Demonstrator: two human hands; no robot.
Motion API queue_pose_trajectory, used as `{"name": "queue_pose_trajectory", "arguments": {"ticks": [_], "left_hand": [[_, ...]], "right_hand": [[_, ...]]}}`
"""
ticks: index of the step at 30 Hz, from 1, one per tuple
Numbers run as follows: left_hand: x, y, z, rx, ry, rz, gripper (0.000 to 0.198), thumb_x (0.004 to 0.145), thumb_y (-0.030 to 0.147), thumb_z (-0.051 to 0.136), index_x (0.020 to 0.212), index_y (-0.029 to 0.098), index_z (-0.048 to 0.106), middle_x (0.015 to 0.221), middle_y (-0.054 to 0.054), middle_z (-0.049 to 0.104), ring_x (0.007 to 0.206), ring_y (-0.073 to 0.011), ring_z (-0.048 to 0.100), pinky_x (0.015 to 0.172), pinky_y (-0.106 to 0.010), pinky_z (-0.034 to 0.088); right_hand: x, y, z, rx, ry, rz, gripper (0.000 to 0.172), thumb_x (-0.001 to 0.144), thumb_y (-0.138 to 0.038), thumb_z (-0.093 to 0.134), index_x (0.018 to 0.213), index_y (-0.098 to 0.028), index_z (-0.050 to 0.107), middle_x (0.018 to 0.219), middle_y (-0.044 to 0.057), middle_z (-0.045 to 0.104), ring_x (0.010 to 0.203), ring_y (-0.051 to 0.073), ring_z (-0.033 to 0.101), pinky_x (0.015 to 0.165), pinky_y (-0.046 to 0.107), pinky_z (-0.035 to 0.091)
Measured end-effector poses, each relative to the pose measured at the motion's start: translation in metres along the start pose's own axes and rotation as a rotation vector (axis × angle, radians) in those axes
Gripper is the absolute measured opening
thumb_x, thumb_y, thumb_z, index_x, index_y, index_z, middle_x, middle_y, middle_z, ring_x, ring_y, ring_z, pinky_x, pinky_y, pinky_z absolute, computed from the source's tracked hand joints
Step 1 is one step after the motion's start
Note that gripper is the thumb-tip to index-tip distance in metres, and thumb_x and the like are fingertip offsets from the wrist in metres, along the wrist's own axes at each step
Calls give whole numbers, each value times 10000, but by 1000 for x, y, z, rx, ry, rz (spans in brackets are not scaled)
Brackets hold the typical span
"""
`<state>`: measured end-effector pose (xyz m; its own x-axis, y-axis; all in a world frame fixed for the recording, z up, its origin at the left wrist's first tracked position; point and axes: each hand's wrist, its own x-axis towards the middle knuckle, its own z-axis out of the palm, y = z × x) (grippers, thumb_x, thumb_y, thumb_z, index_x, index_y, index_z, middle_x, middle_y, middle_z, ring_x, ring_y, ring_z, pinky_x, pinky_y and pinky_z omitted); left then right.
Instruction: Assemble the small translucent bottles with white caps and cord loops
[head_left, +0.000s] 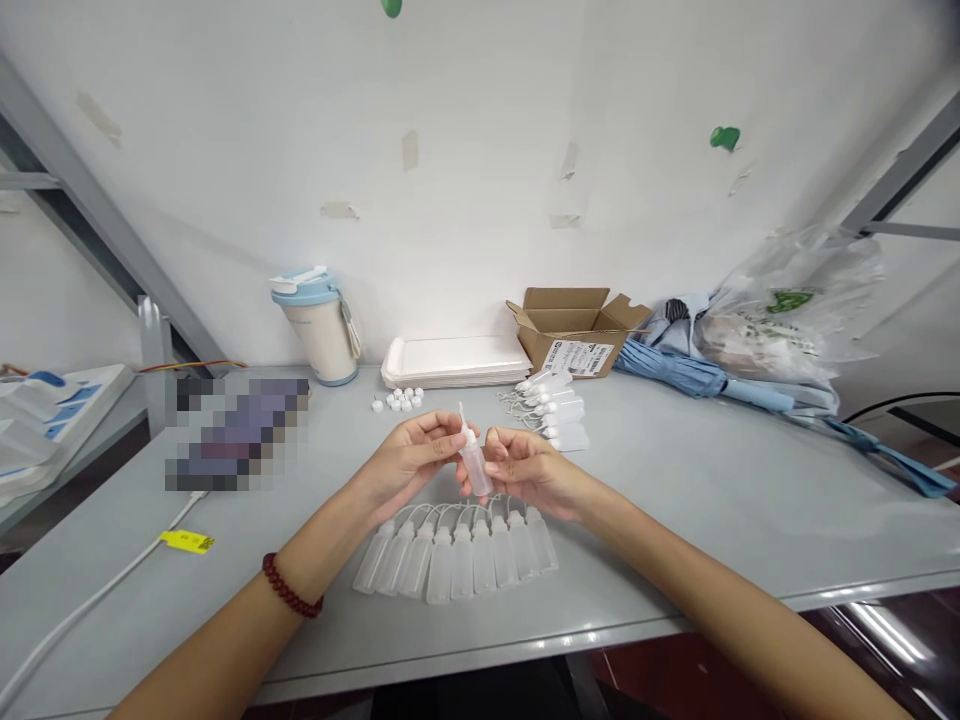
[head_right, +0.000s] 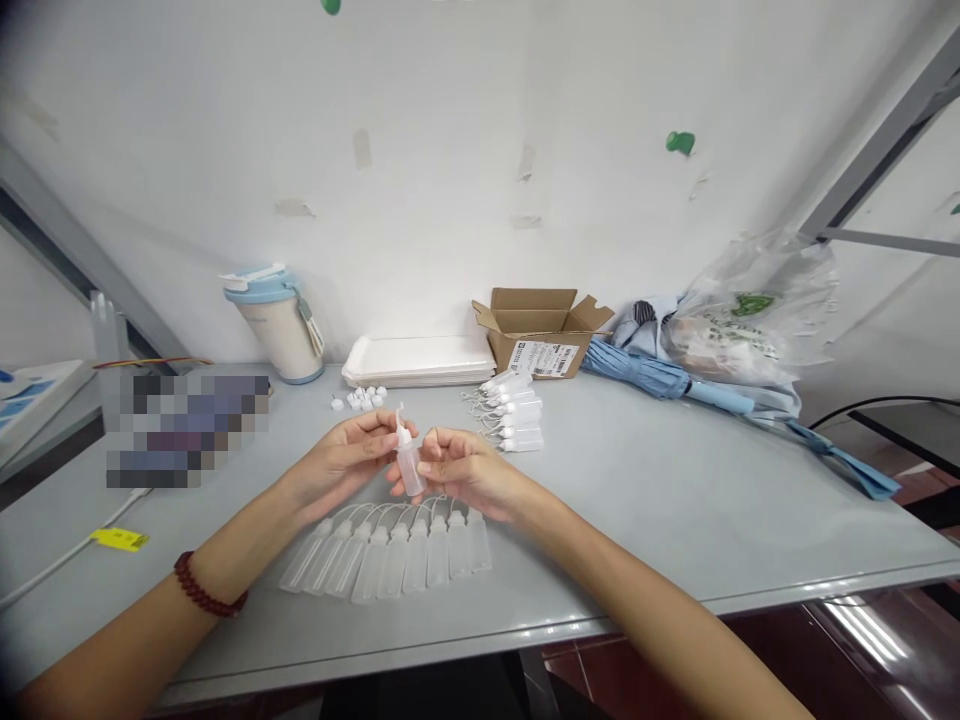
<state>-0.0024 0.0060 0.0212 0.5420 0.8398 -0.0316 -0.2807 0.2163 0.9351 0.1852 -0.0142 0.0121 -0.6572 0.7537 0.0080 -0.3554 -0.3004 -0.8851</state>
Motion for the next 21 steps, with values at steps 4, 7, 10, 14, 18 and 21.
{"name": "queue_pose_trajectory", "arguments": {"ticks": [4, 7, 10, 14, 18, 21], "left_hand": [[0, -1, -2, 8, 33, 25, 162, 721, 223, 731, 818, 168, 614, 853, -2, 625, 797, -120, 571, 755, -251, 429], [1, -2, -3, -14, 37, 38, 191, 724, 216, 729, 861, 175, 602, 900, -11, 634, 799, -121, 576, 757, -254, 432], [2, -3, -3, -26, 27, 47, 209, 736, 201, 717, 900, 179, 589, 906, -13, 643, 786, -121, 586, 762, -258, 435], [0, -1, -2, -34, 8, 66, 205, 752, 171, 691, 932, 173, 594, 875, -11, 642, 789, -126, 592, 785, -263, 429], [0, 1, 1, 6, -51, 91, 175, 774, 203, 653, 931, 135, 616, 863, -48, 645, 758, -166, 605, 802, -331, 436], [0, 2, 3, 64, -66, 123, 163, 837, 277, 585, 880, 124, 622, 788, -51, 640, 715, -175, 604, 787, -351, 440]], "right_hand": [[1, -1, 0, 11, 17, 19, 307, 764, -230, 682, 694, -184, 387, 875, 78, 692, 789, 178, 671, 636, 253, 476], [1, 1, -2, 12, 36, 6, 286, 783, -253, 669, 727, -187, 397, 870, 77, 693, 747, 162, 664, 616, 243, 473], [1, 1, -4, 7, 29, -13, 263, 807, -251, 645, 740, -184, 399, 868, 84, 692, 714, 143, 648, 612, 235, 470], [0, -1, -3, 18, 40, -33, 266, 815, -268, 639, 749, -187, 394, 848, 86, 687, 661, 121, 613, 606, 236, 458], [1, -1, -2, 10, 56, -40, 267, 813, -277, 642, 763, -193, 393, 839, 73, 678, 639, 110, 584, 600, 236, 439], [2, 0, -2, -24, 66, -61, 271, 816, -292, 638, 760, -197, 390, 817, 55, 671, 632, 109, 574, 592, 236, 423]]}}
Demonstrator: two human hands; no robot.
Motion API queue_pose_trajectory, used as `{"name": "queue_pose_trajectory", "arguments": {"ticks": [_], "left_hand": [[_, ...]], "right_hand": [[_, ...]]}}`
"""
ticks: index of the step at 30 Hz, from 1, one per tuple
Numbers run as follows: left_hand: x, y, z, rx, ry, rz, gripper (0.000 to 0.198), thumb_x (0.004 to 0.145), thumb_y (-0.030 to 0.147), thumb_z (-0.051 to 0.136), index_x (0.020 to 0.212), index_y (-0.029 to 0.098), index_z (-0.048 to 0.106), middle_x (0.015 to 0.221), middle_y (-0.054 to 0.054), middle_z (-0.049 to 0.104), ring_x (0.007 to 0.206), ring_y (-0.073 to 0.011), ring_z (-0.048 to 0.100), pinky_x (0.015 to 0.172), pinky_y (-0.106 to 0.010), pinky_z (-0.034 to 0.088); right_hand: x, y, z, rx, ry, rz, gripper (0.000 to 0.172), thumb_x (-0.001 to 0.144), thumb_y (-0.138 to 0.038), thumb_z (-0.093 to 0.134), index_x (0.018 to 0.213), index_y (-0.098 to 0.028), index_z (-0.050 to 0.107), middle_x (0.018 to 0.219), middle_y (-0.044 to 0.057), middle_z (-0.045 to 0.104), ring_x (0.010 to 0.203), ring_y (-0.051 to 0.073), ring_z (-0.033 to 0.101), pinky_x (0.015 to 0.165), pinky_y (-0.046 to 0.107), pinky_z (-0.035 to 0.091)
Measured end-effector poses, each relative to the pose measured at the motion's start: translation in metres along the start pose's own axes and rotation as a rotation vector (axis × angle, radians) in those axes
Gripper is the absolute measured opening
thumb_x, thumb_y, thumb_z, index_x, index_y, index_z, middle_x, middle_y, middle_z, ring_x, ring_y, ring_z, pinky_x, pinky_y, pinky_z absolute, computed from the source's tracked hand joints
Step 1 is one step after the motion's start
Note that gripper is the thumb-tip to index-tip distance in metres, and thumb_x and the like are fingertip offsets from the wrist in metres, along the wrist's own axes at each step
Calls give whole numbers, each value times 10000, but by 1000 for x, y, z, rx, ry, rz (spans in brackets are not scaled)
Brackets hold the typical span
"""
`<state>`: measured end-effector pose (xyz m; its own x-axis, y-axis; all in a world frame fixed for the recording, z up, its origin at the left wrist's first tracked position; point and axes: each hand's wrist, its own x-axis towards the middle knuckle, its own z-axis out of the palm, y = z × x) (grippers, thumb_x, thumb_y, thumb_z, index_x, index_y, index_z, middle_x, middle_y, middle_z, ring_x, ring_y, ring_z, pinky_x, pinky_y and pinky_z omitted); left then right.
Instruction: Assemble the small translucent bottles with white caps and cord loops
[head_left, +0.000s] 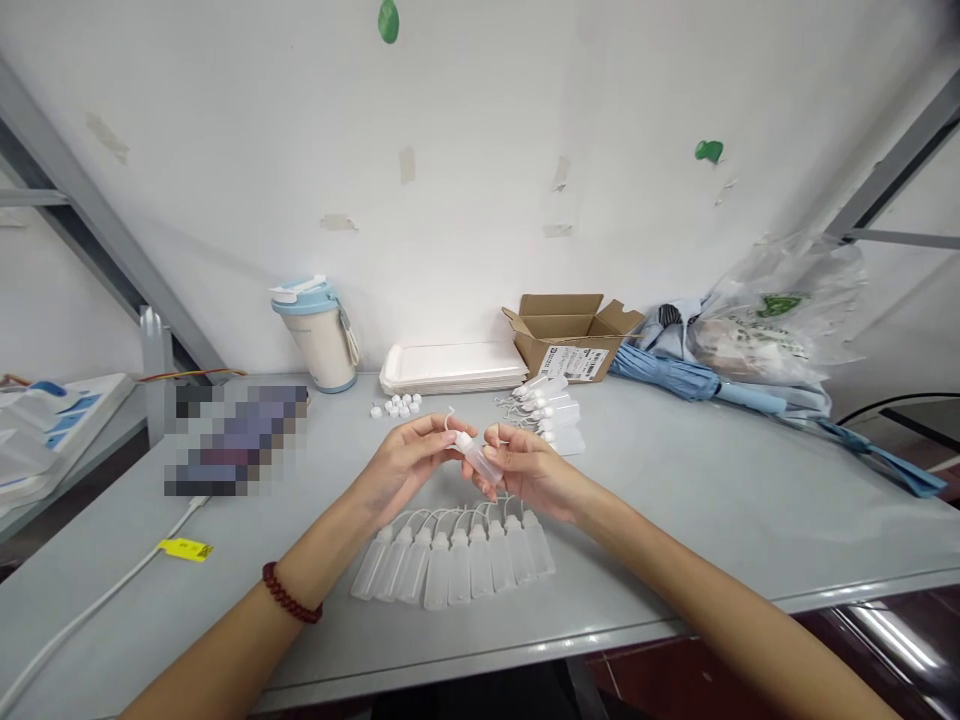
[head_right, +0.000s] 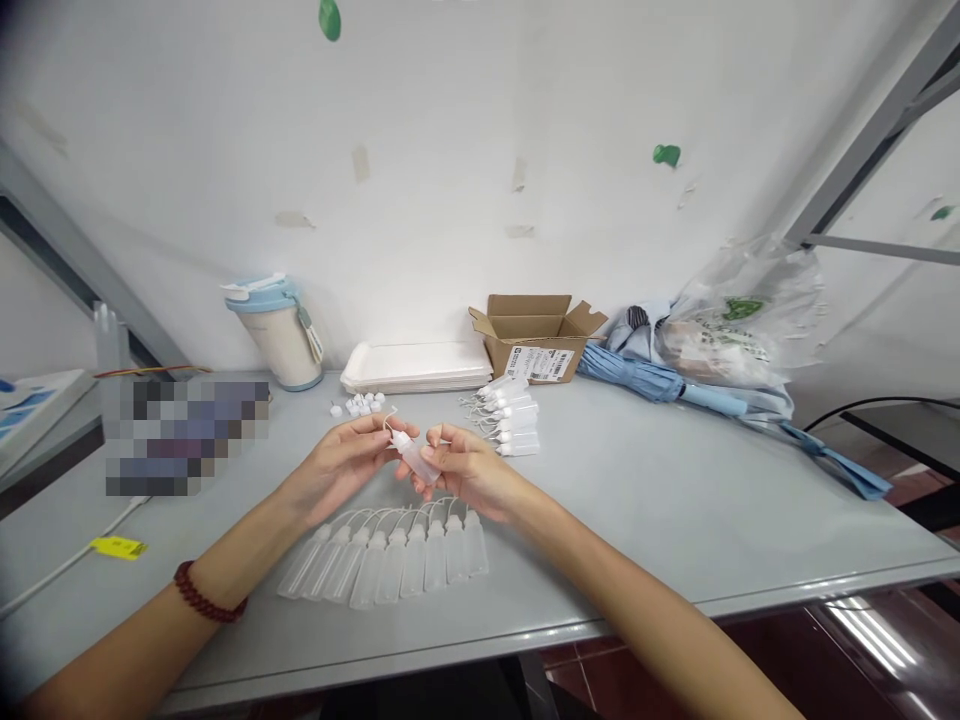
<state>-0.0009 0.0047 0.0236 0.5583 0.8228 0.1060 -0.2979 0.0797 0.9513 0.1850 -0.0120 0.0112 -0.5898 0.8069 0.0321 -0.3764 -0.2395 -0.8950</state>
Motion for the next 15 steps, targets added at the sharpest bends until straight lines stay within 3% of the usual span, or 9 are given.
{"name": "queue_pose_trajectory", "arguments": {"ticks": [6, 10, 15], "left_hand": [[0, -4, -3, 128, 62, -30, 143, 823, 297, 625, 866, 163, 598, 687, 4, 615, 709, -137, 580, 789, -307, 425], [0, -5, -8, 212, 174, -3, 198, 752, 278, 701, 892, 168, 614, 826, -7, 621, 827, -132, 563, 821, -273, 413], [-1, -3, -9, 254, 148, 20, 212, 762, 277, 688, 938, 177, 623, 935, -23, 626, 921, -148, 563, 874, -281, 405]], "right_hand": [[0, 0, 2, -99, 55, -27, 308, 802, -308, 648, 738, -201, 367, 761, 18, 652, 627, 103, 562, 604, 240, 411], [1, 0, 1, -112, 64, -48, 324, 791, -313, 657, 736, -207, 356, 748, 11, 647, 625, 108, 558, 607, 251, 408], [1, -1, 2, -148, 95, -51, 339, 782, -335, 664, 726, -208, 355, 730, 7, 638, 631, 114, 555, 607, 255, 406]]}}
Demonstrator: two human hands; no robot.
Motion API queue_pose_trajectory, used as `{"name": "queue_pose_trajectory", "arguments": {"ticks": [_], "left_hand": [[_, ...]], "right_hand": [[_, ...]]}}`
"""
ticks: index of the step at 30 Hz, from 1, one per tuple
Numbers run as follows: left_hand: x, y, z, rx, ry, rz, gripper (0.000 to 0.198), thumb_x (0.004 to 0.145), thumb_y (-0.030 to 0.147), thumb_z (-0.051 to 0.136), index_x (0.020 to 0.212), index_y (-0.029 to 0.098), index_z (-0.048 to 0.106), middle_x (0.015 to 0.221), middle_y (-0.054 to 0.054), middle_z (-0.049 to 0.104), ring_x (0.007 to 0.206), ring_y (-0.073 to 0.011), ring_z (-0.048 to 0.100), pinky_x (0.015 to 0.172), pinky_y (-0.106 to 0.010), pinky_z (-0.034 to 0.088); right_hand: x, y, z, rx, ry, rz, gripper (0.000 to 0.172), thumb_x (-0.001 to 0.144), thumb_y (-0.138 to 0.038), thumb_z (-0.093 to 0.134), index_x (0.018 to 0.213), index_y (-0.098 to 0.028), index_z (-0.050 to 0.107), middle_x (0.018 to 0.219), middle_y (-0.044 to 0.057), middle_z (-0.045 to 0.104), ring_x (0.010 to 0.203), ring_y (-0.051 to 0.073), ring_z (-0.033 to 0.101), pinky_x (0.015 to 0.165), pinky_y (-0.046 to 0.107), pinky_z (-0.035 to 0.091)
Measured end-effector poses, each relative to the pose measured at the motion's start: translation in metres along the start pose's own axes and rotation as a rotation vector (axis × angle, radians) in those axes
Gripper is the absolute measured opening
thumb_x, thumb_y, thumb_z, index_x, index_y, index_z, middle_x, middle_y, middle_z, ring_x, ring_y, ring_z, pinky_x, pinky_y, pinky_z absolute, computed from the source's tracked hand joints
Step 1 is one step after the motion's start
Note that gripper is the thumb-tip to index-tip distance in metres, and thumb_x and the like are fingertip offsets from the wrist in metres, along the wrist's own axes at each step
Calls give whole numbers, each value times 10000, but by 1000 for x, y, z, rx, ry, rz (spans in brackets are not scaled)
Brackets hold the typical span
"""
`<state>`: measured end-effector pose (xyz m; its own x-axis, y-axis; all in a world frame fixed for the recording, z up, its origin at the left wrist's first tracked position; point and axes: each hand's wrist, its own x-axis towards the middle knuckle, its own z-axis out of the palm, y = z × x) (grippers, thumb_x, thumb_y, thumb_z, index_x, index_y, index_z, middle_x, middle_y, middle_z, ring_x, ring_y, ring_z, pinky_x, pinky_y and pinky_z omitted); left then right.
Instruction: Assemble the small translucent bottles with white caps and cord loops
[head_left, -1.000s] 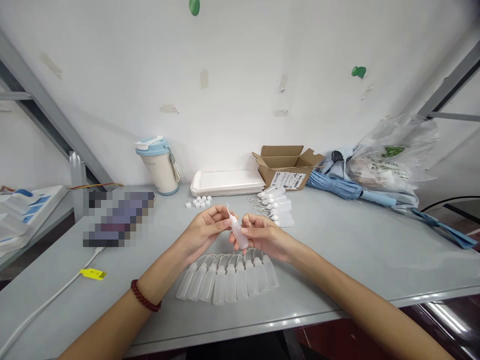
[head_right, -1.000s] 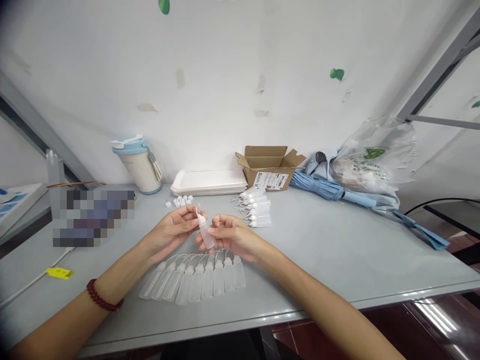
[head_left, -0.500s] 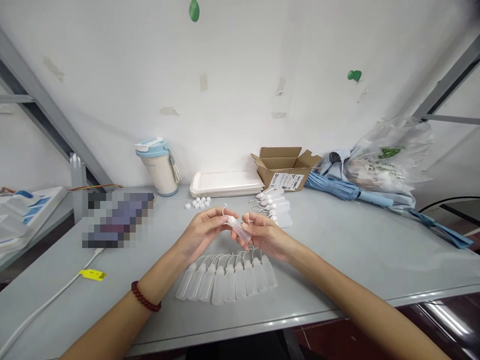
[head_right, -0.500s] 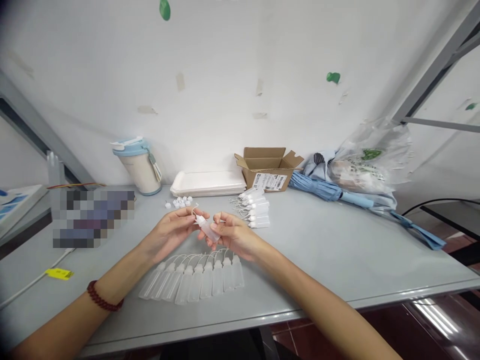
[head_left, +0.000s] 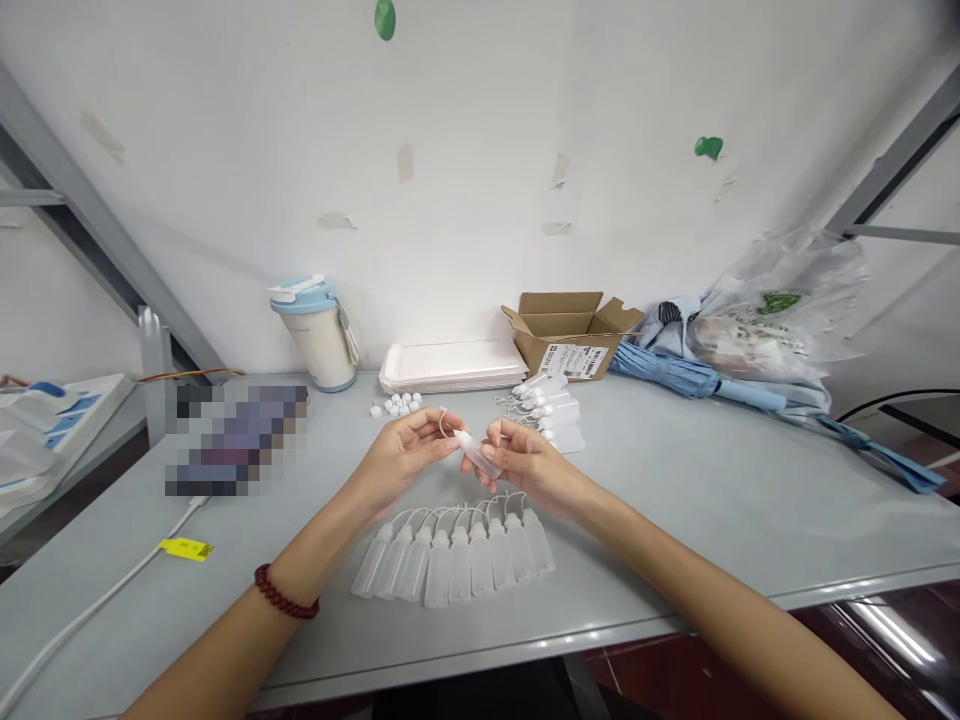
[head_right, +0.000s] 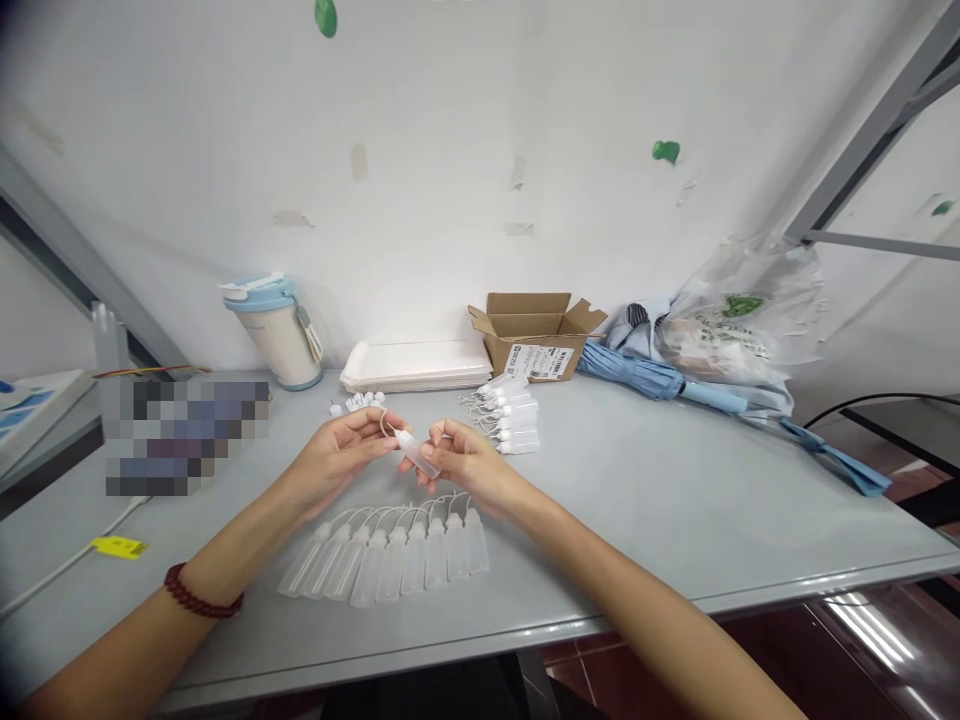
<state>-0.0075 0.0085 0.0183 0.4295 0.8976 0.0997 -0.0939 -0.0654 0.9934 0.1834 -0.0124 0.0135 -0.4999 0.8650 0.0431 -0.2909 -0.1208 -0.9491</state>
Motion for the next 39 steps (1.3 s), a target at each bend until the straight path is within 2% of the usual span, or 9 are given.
{"name": "queue_pose_trajectory", "arguments": {"ticks": [4, 8, 18, 20, 23, 26, 28, 32, 39], "left_hand": [[0, 0, 4, 19, -70, -38, 201, 826, 359, 609, 858, 161, 602, 744, -6, 617, 768, -146, 581, 820, -321, 427], [2, -3, 5, 43, -62, -69, 264, 819, 400, 610, 730, 157, 558, 705, -6, 607, 729, -142, 562, 753, -307, 431], [3, -2, -2, 86, -165, -6, 174, 821, 323, 613, 895, 166, 609, 787, -15, 609, 777, -151, 575, 739, -286, 426], [4, -2, -3, 92, -157, -48, 181, 814, 330, 614, 883, 163, 613, 792, -24, 612, 791, -158, 573, 737, -283, 432], [4, -3, -2, 103, -105, -117, 268, 808, 411, 597, 842, 146, 619, 814, -56, 609, 817, -180, 566, 697, -284, 454], [5, -4, 1, 136, -10, -203, 405, 788, 525, 570, 763, 123, 607, 775, -61, 574, 723, -168, 554, 591, -268, 456], [4, -5, 3, 145, 4, -252, 447, 779, 558, 562, 718, 117, 594, 731, -44, 552, 635, -141, 536, 540, -258, 438], [3, -4, 5, 105, -47, -262, 414, 777, 522, 585, 684, 119, 594, 677, -25, 551, 582, -122, 524, 532, -254, 422], [2, -2, 3, 99, -64, -144, 302, 774, 429, 634, 734, 130, 639, 724, -30, 584, 644, -128, 540, 603, -262, 444]], "right_hand": [[0, -2, 0, -60, -8, -35, 341, 791, -366, 652, 724, -206, 359, 724, -2, 615, 637, 112, 550, 601, 254, 399], [-1, 0, -5, -96, -32, -42, 307, 811, -362, 634, 745, -205, 378, 691, -21, 572, 643, 113, 545, 600, 253, 397], [0, 3, -7, -68, -67, 7, 332, 793, -381, 631, 743, -209, 351, 769, 3, 596, 612, 106, 523, 594, 262, 392], [0, 5, -6, -157, -65, -19, 301, 821, -376, 581, 741, -214, 341, 748, 1, 580, 616, 113, 509, 595, 267, 391], [-1, 7, -5, -504, 32, -131, 183, 865, -293, 485, 757, -218, 358, 701, -9, 533, 618, 126, 477, 591, 270, 372], [-2, 9, -5, -889, 123, -294, 103, 869, -214, 435, 785, -221, 376, 753, 12, 536, 646, 143, 465, 597, 278, 357], [-1, 11, -6, -1027, 137, -383, 91, 874, -201, 419, 796, -223, 378, 823, 42, 553, 705, 161, 487, 628, 295, 376], [0, 14, -9, -1117, 145, -488, 44, 880, -186, 415, 878, -226, 431, 848, 66, 567, 788, 192, 523, 685, 329, 419], [0, 14, -13, -1169, 224, -553, 106, 906, -249, 466, 1008, -224, 478, 927, 84, 598, 776, 190, 560, 688, 323, 448]]}}
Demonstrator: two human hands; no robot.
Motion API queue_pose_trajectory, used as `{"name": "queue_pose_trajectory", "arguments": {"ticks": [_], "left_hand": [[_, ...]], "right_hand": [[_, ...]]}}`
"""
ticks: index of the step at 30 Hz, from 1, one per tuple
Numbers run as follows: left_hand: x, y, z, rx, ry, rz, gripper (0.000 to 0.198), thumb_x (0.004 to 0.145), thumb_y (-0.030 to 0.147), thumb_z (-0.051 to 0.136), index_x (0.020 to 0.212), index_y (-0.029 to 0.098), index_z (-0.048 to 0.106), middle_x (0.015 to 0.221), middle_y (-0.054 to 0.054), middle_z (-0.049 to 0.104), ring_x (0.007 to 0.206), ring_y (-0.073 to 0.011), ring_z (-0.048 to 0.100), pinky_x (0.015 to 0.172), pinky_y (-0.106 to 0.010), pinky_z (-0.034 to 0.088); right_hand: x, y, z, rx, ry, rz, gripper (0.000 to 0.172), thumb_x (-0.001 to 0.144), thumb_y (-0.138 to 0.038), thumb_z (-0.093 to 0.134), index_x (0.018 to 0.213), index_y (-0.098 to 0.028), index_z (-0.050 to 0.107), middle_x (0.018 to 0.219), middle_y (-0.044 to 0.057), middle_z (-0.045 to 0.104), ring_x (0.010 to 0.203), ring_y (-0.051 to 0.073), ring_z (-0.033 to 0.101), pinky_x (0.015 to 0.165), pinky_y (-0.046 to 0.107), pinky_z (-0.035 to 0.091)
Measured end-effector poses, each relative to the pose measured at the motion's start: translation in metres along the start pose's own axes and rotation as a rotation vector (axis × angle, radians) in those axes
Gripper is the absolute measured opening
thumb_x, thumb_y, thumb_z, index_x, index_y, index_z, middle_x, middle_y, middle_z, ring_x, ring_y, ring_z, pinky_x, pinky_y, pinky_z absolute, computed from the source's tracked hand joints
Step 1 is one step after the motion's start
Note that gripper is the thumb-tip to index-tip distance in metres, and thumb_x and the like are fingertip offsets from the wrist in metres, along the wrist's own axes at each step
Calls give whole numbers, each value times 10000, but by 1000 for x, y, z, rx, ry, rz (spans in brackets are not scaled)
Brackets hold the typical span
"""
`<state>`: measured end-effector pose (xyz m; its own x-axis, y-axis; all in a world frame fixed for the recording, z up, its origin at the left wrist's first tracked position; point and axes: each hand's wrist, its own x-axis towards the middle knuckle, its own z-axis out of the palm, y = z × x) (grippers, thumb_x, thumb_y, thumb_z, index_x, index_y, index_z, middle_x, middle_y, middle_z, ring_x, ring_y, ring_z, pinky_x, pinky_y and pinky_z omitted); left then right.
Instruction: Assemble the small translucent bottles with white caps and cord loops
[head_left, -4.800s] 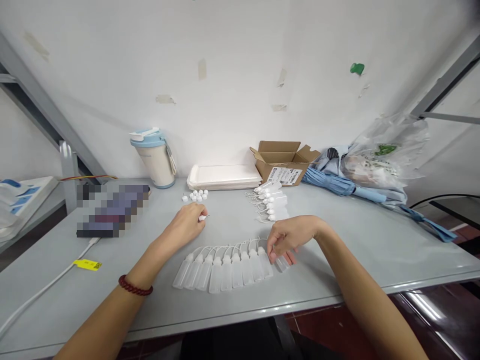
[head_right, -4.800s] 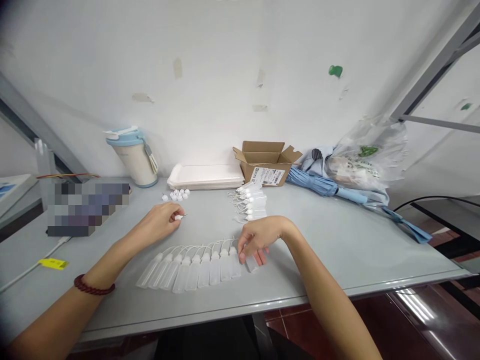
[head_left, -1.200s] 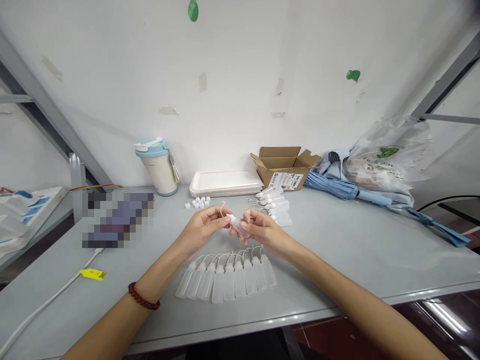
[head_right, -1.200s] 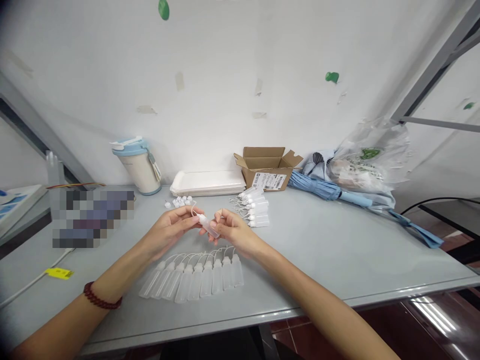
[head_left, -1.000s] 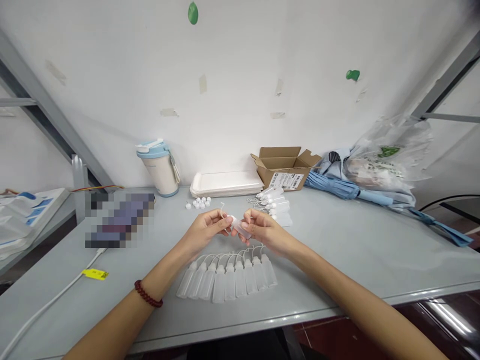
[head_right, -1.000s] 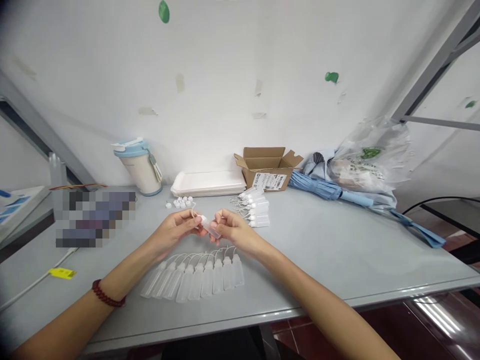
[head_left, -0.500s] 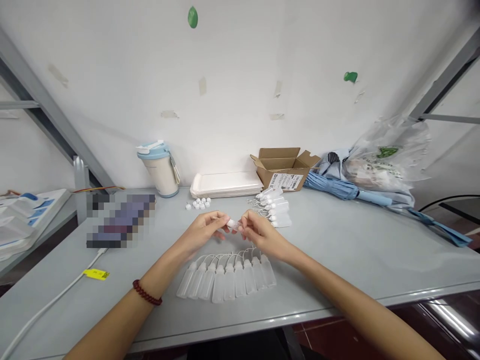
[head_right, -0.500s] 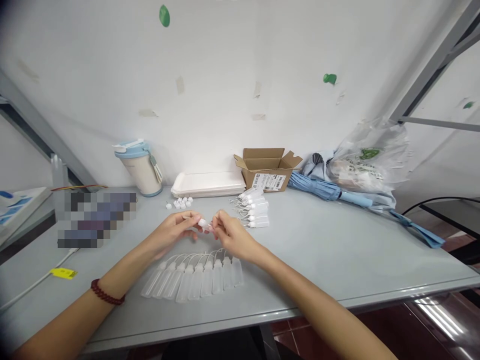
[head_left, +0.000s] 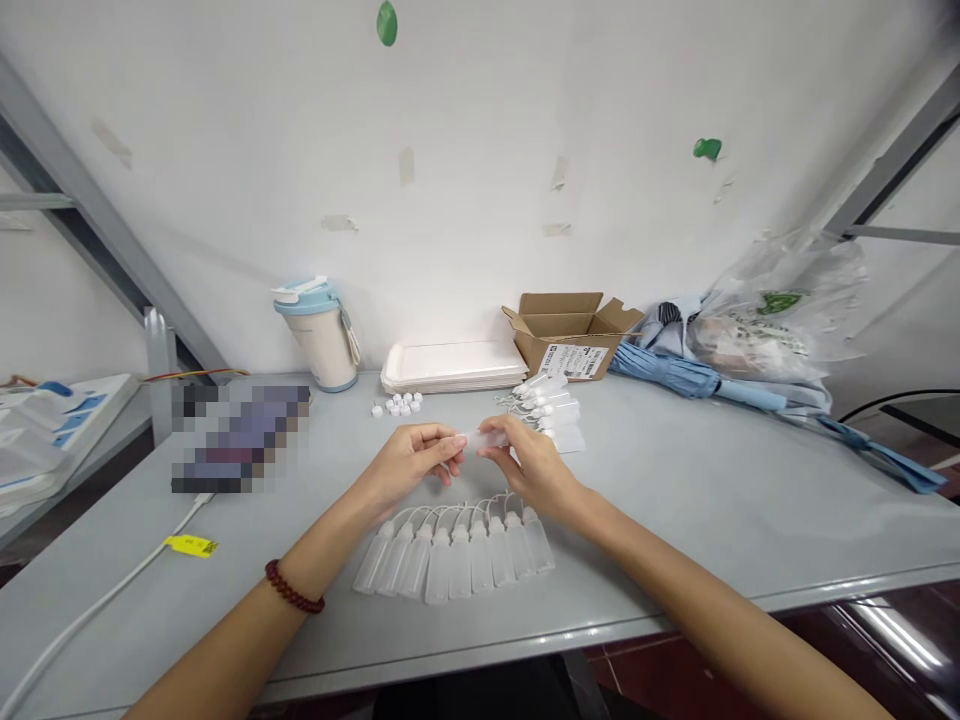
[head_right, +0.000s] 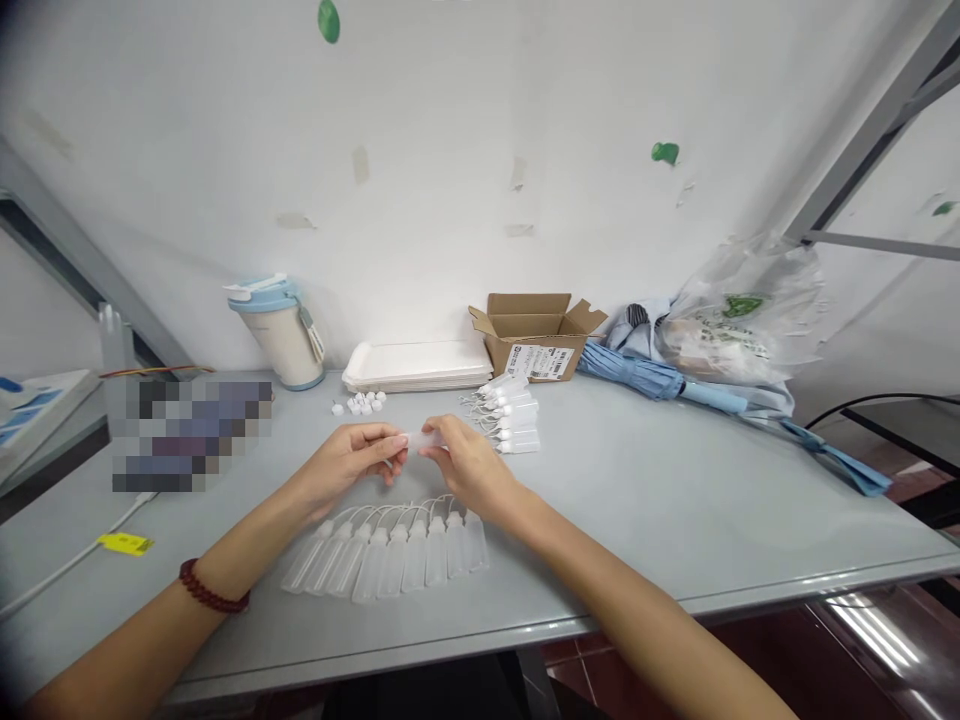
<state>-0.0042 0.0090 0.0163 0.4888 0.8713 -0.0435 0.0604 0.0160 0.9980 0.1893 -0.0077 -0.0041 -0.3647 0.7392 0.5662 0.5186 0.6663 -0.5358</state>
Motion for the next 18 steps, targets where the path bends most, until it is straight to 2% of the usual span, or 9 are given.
{"name": "queue_pose_trajectory", "arguments": {"ticks": [4, 7, 12, 18], "left_hand": [[-1, 2, -1, 23, -4, 11, 311, 791, 438, 610, 753, 131, 647, 764, -46, 604, 664, -134, 548, 619, -268, 445], [-1, 3, 0, 14, 0, -1, 319, 787, 439, 604, 705, 131, 627, 732, -39, 596, 640, -133, 548, 599, -265, 441], [-2, 2, 3, 114, 19, 33, 332, 791, 438, 582, 657, 136, 610, 629, -21, 586, 590, -129, 540, 615, -272, 444], [-6, 3, 14, 219, 123, 80, 216, 767, 371, 610, 795, 157, 623, 743, -32, 663, 680, -162, 618, 688, -295, 488]], "right_hand": [[1, -1, -1, 5, 53, -4, 127, 907, -279, 474, 1016, -224, 511, 932, 85, 605, 776, 192, 557, 685, 322, 454], [1, -2, -1, 64, 74, 48, 137, 896, -317, 494, 983, -224, 544, 891, 76, 611, 732, 186, 556, 651, 317, 449], [1, -4, -4, 178, 12, 179, 178, 873, -368, 523, 920, -202, 567, 597, -5, 531, 536, 143, 484, 544, 283, 391], [1, -4, -2, 340, -44, 375, 307, 882, -446, 483, 750, -184, 570, 545, -20, 517, 464, 103, 431, 482, 248, 334]]}}
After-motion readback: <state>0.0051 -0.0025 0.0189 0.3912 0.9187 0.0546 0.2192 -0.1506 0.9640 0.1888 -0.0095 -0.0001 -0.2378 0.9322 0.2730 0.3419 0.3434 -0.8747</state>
